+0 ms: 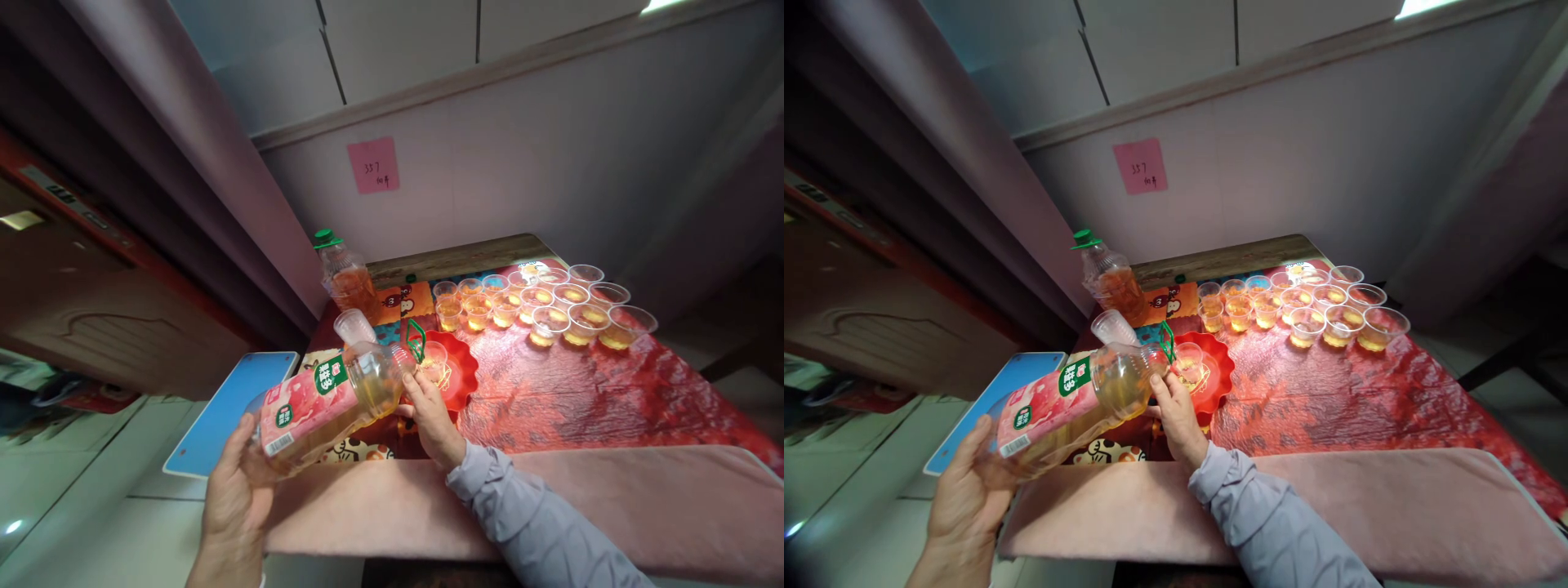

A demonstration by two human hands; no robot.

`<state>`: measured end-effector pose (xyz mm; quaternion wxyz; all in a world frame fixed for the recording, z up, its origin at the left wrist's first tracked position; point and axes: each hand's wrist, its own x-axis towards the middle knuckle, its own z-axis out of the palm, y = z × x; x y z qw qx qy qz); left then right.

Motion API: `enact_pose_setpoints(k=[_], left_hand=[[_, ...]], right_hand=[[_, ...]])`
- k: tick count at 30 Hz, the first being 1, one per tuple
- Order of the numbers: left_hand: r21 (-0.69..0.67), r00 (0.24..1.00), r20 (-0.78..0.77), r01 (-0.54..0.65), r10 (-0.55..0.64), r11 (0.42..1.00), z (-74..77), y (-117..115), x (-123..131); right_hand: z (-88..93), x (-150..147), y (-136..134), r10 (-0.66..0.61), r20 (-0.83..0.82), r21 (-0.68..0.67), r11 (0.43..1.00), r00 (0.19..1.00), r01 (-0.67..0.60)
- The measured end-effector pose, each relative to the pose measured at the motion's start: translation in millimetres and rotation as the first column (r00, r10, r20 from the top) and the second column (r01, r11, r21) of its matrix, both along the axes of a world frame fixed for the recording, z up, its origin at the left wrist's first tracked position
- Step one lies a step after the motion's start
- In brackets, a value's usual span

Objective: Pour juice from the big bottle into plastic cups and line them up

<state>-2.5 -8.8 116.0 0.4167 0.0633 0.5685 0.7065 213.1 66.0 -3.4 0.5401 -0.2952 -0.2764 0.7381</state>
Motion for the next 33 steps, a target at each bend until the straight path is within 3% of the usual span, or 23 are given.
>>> enact_pose_setpoints(k=[6,15,33], left_hand=[[-0.049,0.999,-0.036,-0.024,0.022,0.999,10.5,3.0,12.3],[-0.030,0.992,-0.091,0.087,-0.089,0.996,6.8,0.4,9.9],[-0.033,0.993,-0.073,0.093,-0.096,0.995,7.1,0.2,8.2]], right_hand=[[-0.7,0.3,1.1,-0.002,-0.003,-0.010,1.000,1.000,0.002],[4.1,3.1,0.7,-0.003,0.004,0.000,1.000,1.000,0.003],[3.6,2.3,0.7,-0.012,0.011,-0.014,1.000,1.000,0.012]])
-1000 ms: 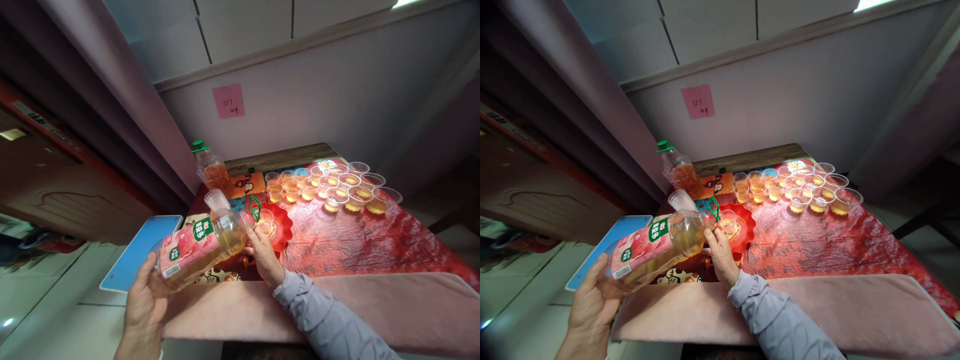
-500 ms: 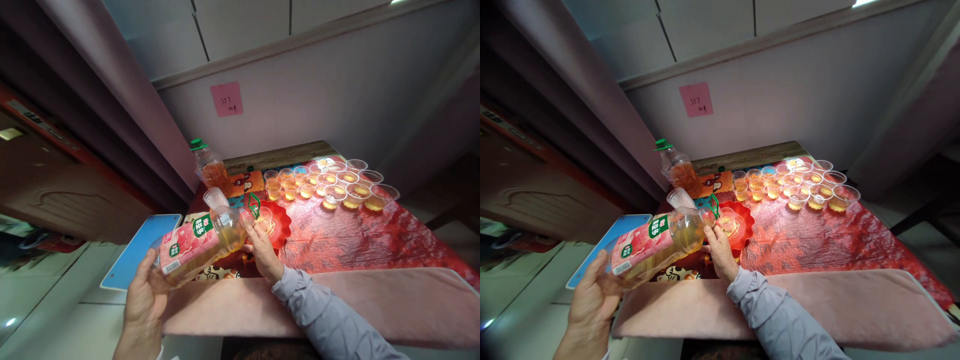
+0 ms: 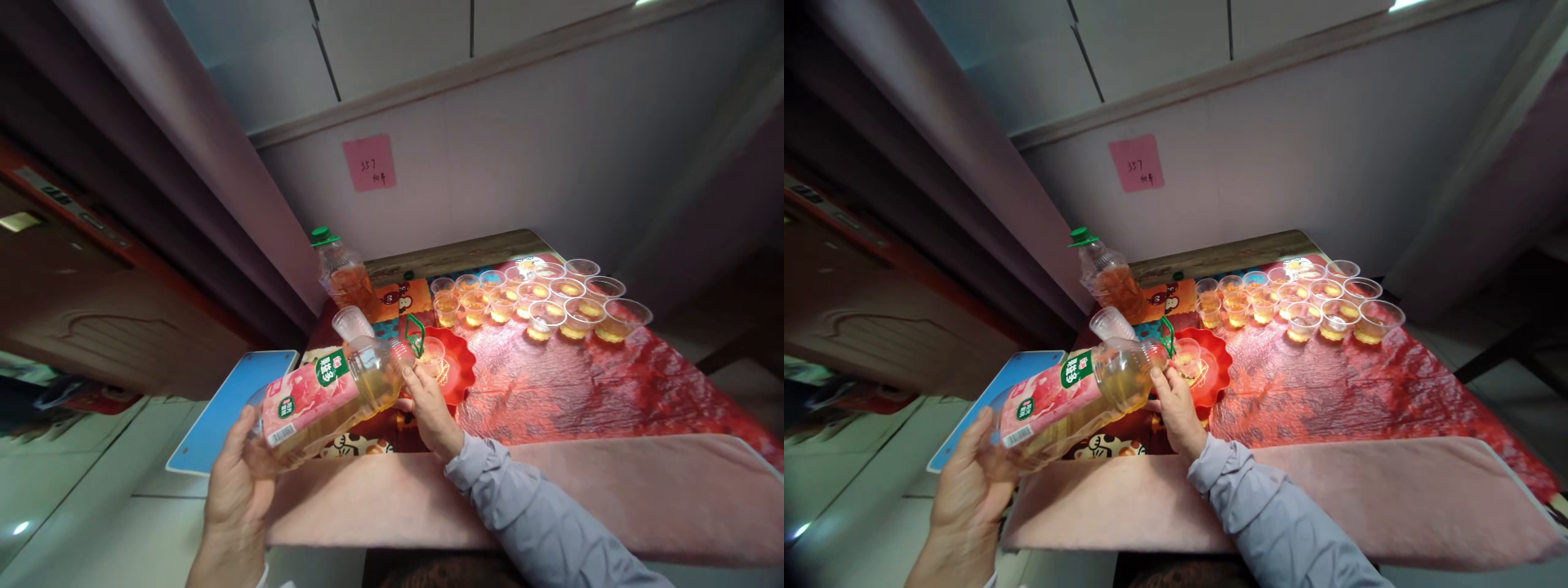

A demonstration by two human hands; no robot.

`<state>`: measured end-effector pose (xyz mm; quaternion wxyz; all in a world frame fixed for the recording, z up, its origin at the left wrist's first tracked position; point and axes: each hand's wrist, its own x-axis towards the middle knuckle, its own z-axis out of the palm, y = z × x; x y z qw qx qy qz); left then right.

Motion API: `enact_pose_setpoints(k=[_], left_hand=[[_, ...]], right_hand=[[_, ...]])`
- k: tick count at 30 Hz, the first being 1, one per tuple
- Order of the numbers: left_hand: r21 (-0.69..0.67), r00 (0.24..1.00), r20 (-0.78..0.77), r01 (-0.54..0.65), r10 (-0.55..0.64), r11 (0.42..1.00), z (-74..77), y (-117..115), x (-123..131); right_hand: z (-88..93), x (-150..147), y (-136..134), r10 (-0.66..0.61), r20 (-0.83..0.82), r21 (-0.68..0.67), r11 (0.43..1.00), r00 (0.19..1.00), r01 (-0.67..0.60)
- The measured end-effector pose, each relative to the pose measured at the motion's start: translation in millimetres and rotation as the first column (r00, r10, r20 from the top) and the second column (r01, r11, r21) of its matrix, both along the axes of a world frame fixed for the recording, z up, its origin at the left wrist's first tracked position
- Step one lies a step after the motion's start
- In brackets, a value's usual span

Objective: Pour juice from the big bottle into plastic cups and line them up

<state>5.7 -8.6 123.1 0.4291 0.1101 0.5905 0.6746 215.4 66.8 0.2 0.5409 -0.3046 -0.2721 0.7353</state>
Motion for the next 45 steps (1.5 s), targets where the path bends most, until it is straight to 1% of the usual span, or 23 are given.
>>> enact_pose_setpoints(k=[4,10,13,22,25,29,33,37,41,45], left_hand=[[0.006,1.000,0.015,-0.001,0.001,1.000,0.9,0,0],[0.025,1.000,0.016,0.000,0.000,1.000,-4.9,1,-5],[0.030,1.000,0.006,-0.004,0.004,1.000,-6.0,2,-5],[0.002,1.000,-0.007,0.009,-0.009,1.000,1.8,2,3],[0.016,1.000,-0.014,-0.010,0.010,1.000,2.2,2,4],[0.017,1.000,-0.013,0.007,-0.006,1.000,2.0,1,4],[0.002,1.000,-0.014,-0.025,0.025,1.000,1.7,0,2],[0.004,1.000,-0.003,-0.002,0.002,1.000,0.5,0,0],[0.014,1.000,-0.018,-0.023,0.023,1.000,1.5,1,3],[0.022,1.000,-0.013,-0.018,0.018,1.000,4.5,1,7]], right_hand=[[-1.9,0,0,0.006,0.004,0.008,1.000,1.000,-0.006],[-3.0,-1,1,-0.015,0.017,0.008,1.000,1.000,0.015],[-2.8,-1,1,-0.006,0.013,0.007,1.000,1.000,0.006],[-1.4,0,1,-0.010,0.017,-0.006,1.000,1.000,0.010],[-1.6,0,1,0.001,0.021,0.001,1.000,1.000,-0.001],[-2.3,0,1,-0.003,0.017,0.008,1.000,1.000,0.003],[-3.2,-1,1,-0.012,0.012,0.002,1.000,1.000,0.012],[-3.5,-1,1,0.001,0.005,0.007,1.000,1.000,-0.001],[-3.1,0,1,0.004,0.002,0.008,1.000,1.000,-0.004],[-2.9,0,1,-0.004,0.008,0.001,1.000,1.000,0.004]])
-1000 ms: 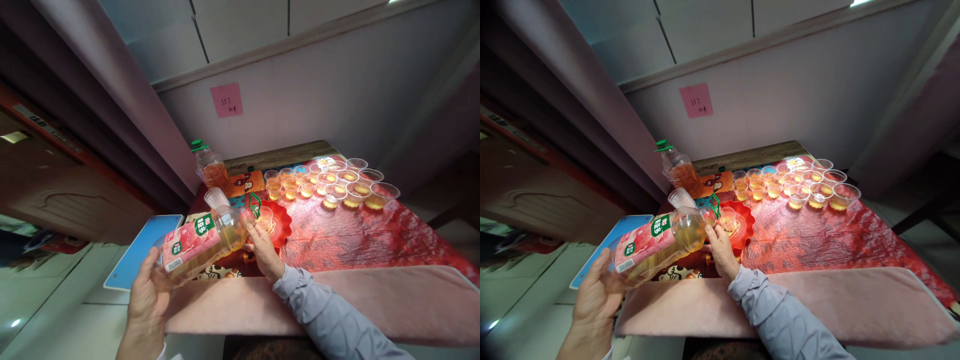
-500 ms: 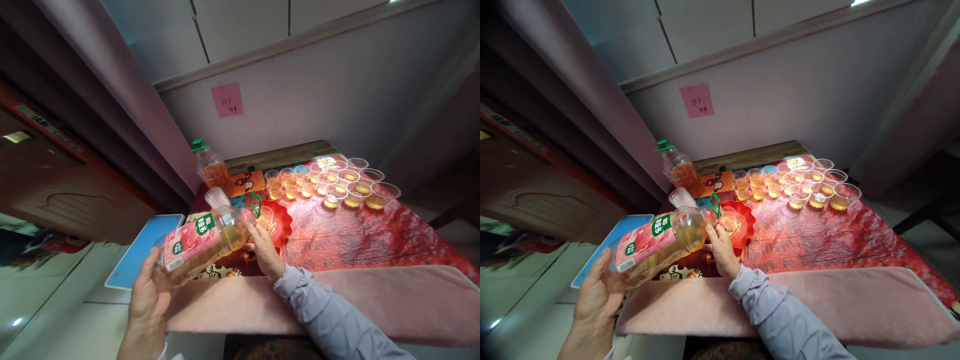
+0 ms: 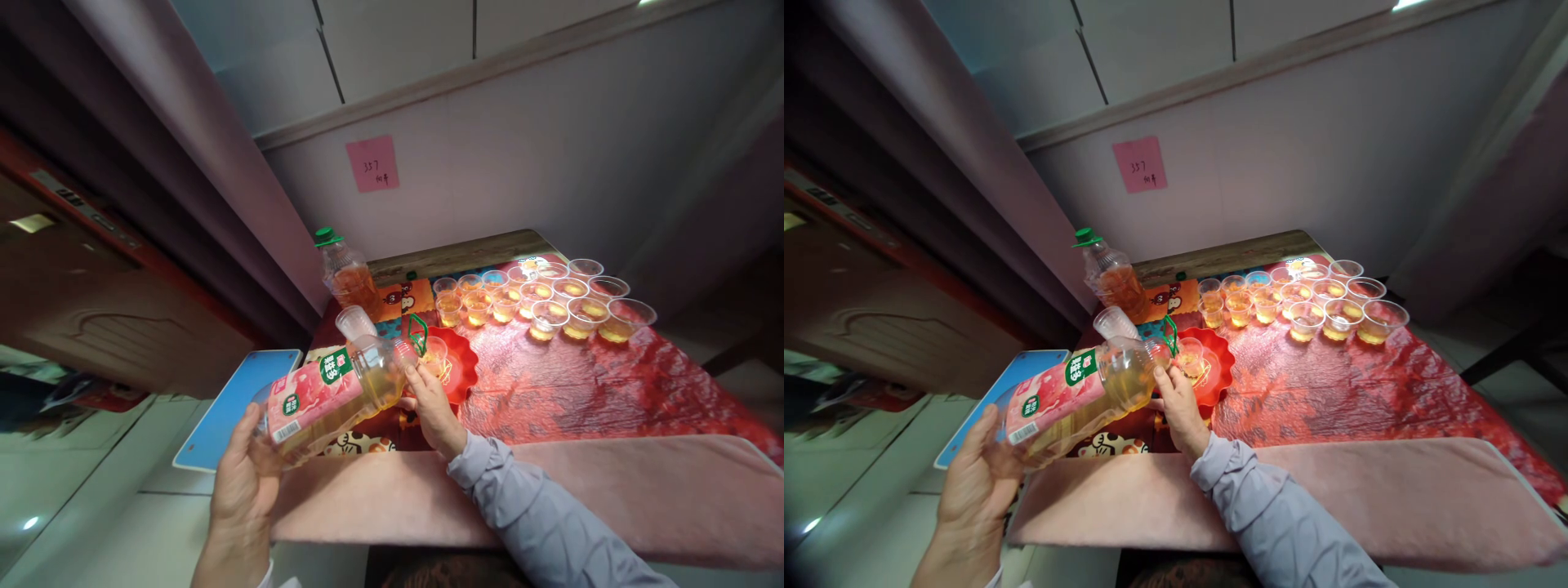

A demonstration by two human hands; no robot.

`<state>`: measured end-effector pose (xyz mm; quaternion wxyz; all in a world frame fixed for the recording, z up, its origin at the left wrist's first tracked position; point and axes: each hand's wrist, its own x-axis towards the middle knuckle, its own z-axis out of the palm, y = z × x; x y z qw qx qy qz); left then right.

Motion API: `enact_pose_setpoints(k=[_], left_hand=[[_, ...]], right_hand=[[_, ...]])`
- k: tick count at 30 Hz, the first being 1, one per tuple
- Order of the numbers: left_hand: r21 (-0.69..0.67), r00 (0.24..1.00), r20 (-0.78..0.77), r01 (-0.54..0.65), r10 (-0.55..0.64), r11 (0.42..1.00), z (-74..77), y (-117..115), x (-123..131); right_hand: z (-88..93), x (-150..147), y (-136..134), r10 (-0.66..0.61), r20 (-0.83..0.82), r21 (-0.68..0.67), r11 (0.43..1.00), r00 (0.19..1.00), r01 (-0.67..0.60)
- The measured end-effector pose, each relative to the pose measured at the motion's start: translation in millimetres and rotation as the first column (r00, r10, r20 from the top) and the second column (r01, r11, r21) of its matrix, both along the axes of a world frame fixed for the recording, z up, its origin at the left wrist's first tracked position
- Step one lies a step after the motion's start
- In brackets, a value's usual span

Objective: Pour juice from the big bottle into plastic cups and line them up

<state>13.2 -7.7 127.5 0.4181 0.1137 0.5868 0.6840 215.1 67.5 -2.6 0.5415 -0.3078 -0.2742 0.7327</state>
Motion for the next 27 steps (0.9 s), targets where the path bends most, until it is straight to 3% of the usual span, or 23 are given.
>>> enact_pose_setpoints(k=[27], left_hand=[[-0.029,1.000,-0.013,-0.007,0.007,1.000,-1.3,1.1,-2.0]], right_hand=[[-0.9,-0.6,0.3,-0.016,0.006,-0.006,1.000,1.000,0.016]])
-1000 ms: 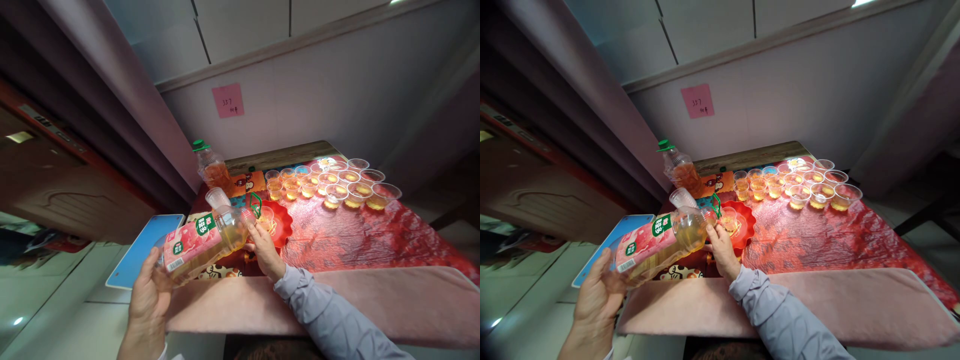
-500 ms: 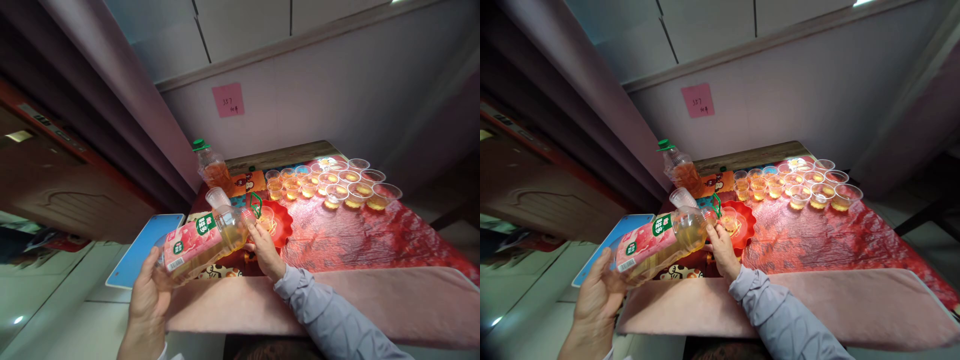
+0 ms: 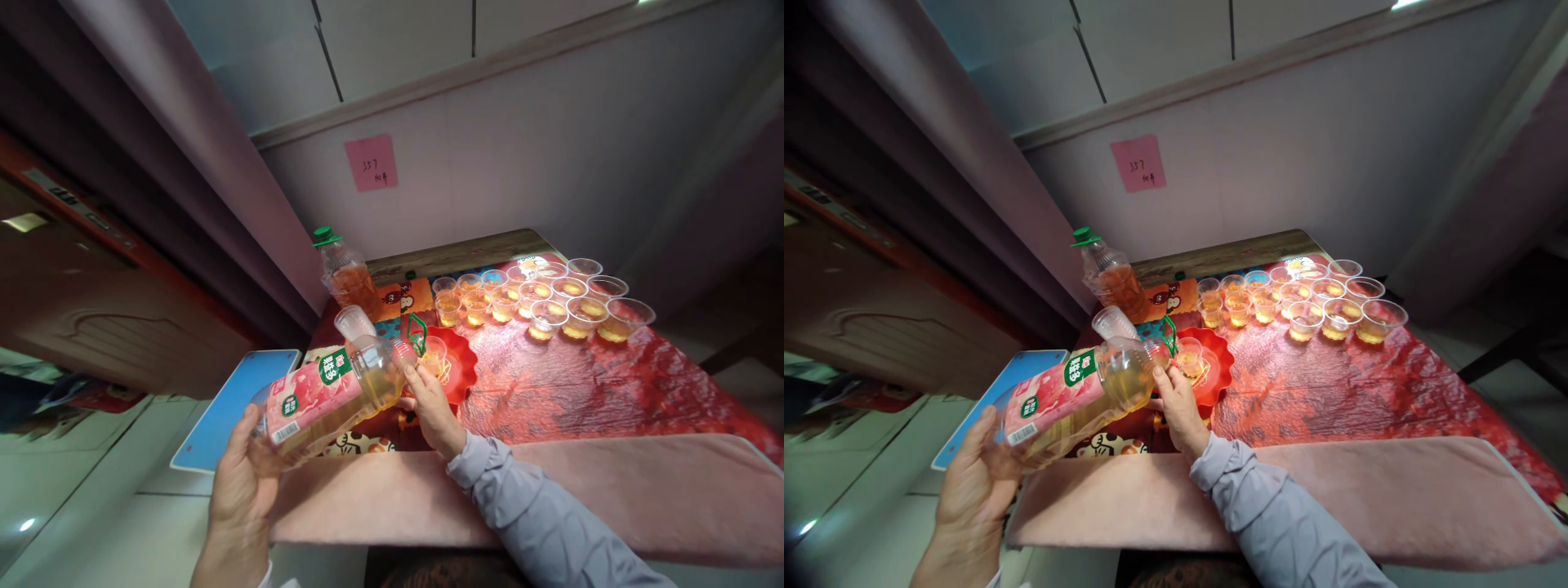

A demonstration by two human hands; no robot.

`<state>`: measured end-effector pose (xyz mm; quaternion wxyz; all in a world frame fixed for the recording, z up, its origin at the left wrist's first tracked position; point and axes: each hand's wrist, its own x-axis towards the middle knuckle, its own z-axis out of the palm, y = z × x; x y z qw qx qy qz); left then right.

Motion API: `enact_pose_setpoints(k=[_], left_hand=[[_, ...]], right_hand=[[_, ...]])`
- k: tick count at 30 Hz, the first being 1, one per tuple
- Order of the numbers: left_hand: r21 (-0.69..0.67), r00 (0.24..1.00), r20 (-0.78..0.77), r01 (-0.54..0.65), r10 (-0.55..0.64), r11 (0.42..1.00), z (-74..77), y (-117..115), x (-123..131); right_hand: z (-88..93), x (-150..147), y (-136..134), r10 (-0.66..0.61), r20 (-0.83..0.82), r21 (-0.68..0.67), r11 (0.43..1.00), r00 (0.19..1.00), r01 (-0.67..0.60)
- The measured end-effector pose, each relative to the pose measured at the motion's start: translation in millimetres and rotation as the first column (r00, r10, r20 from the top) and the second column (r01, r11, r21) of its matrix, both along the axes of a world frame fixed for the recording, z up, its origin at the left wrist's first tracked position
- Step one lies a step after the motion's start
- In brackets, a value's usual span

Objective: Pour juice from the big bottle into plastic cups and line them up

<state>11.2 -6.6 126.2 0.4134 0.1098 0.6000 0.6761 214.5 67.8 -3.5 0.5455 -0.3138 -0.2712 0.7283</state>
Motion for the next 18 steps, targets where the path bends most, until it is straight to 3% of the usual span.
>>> enact_pose_setpoints(k=[7,18], left_hand=[[0.012,1.000,-0.007,0.003,-0.003,1.000,-6.9,-0.8,-7.5],[0.027,1.000,0.001,0.000,0.000,1.000,-1.6,-0.1,-0.4]], right_hand=[[0.3,1.2,0.1,0.016,0.006,0.003,1.000,1.000,-0.016],[0.6,1.2,0.2,0.026,0.014,0.005,1.000,1.000,-0.026]])
